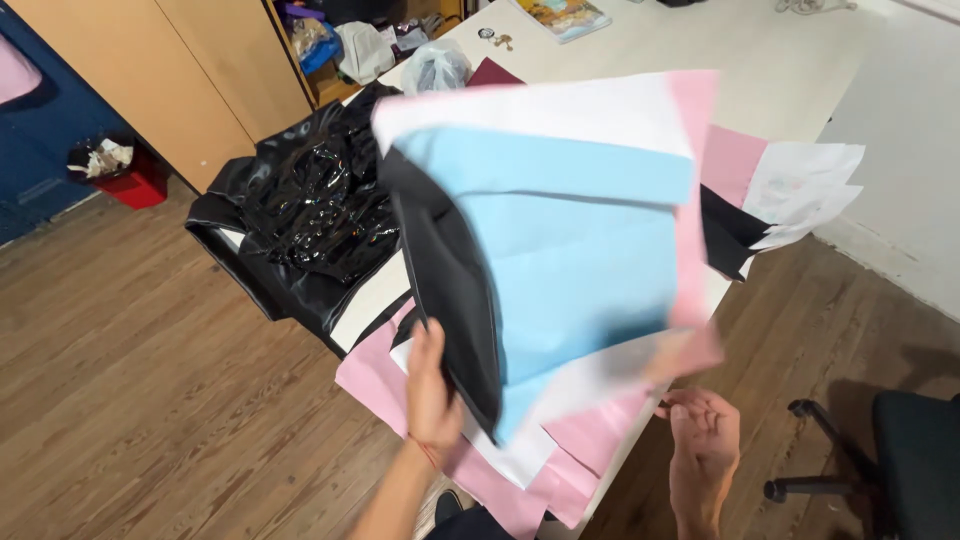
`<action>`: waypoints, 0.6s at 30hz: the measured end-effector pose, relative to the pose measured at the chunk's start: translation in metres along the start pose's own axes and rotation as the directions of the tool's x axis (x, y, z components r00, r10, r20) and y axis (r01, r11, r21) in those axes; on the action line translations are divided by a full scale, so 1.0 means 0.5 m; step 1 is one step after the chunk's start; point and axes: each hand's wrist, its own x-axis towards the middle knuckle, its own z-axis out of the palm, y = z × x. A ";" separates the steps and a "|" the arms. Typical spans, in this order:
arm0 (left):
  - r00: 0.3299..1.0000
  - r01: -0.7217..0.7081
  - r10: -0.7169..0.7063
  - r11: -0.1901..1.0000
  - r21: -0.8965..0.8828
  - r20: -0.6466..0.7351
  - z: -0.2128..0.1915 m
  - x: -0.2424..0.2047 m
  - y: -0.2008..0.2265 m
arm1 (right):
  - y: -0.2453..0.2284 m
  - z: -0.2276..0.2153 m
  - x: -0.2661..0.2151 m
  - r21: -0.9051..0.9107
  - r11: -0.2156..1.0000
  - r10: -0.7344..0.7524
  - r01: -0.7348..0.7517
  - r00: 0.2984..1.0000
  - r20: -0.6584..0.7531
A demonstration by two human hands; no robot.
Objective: The recorder threads an industrial sewing machine and inspects leather pieces for assembly.
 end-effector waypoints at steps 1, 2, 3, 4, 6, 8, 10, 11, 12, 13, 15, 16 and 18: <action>0.979 0.136 -0.147 0.988 -0.078 -0.145 0.011 -0.022 -0.017 | -0.008 0.003 0.004 -0.026 1.000 -0.013 0.013 1.000 0.000; 0.979 0.133 -0.143 0.988 -0.076 -0.143 -0.039 -0.024 -0.095 | 0.007 -0.004 0.013 -0.022 1.000 -0.016 0.016 1.000 -0.001; 0.980 0.186 -0.195 0.961 -0.203 -0.027 -0.089 -0.028 -0.175 | 0.021 -0.013 0.019 -0.119 0.993 0.026 -0.025 1.000 0.005; 0.969 0.246 -0.227 0.915 -0.319 0.096 -0.140 -0.031 -0.254 | 0.036 -0.021 0.026 -0.215 0.974 0.068 -0.064 0.998 0.007; 0.928 0.331 -0.174 0.790 -0.515 0.330 -0.291 0.003 -0.463 | 0.061 -0.019 0.052 -0.404 0.911 -0.018 0.077 0.989 0.148; 0.848 0.445 -0.056 0.616 -0.650 0.528 -0.329 -0.049 -0.506 | 0.080 -0.013 0.064 -0.552 0.800 -0.074 0.236 0.951 0.299; 0.706 0.708 -0.704 0.702 -0.081 0.071 -0.234 -0.119 -0.402 | 0.091 -0.003 0.062 -0.556 0.830 0.192 0.045 0.913 0.361; 0.707 0.707 -0.705 0.701 -0.090 0.062 -0.243 -0.129 -0.391 | 0.110 -0.009 0.051 -0.557 0.830 0.201 0.042 0.908 0.368; 0.626 0.770 -0.769 0.636 0.055 0.129 -0.251 -0.139 -0.378 | 0.128 -0.015 0.039 -0.593 0.805 0.253 0.027 0.888 0.383; 0.535 0.798 -0.824 0.565 0.209 0.184 -0.256 -0.137 -0.365 | 0.148 -0.016 0.038 -0.625 0.780 0.294 0.020 0.870 0.396; 0.509 0.639 -0.777 0.630 0.442 0.371 -0.261 -0.124 -0.337 | 0.121 -0.003 0.035 -0.694 0.720 0.354 -0.028 0.874 0.332; 0.416 0.408 -0.736 0.676 0.613 0.535 -0.263 -0.117 -0.324 | 0.109 0.003 0.033 -0.757 0.648 0.410 -0.083 0.876 0.255; 0.584 -0.098 -0.525 0.712 0.696 0.620 -0.175 -0.079 -0.218 | 0.095 0.016 0.022 -0.792 0.580 0.513 -0.190 0.840 0.174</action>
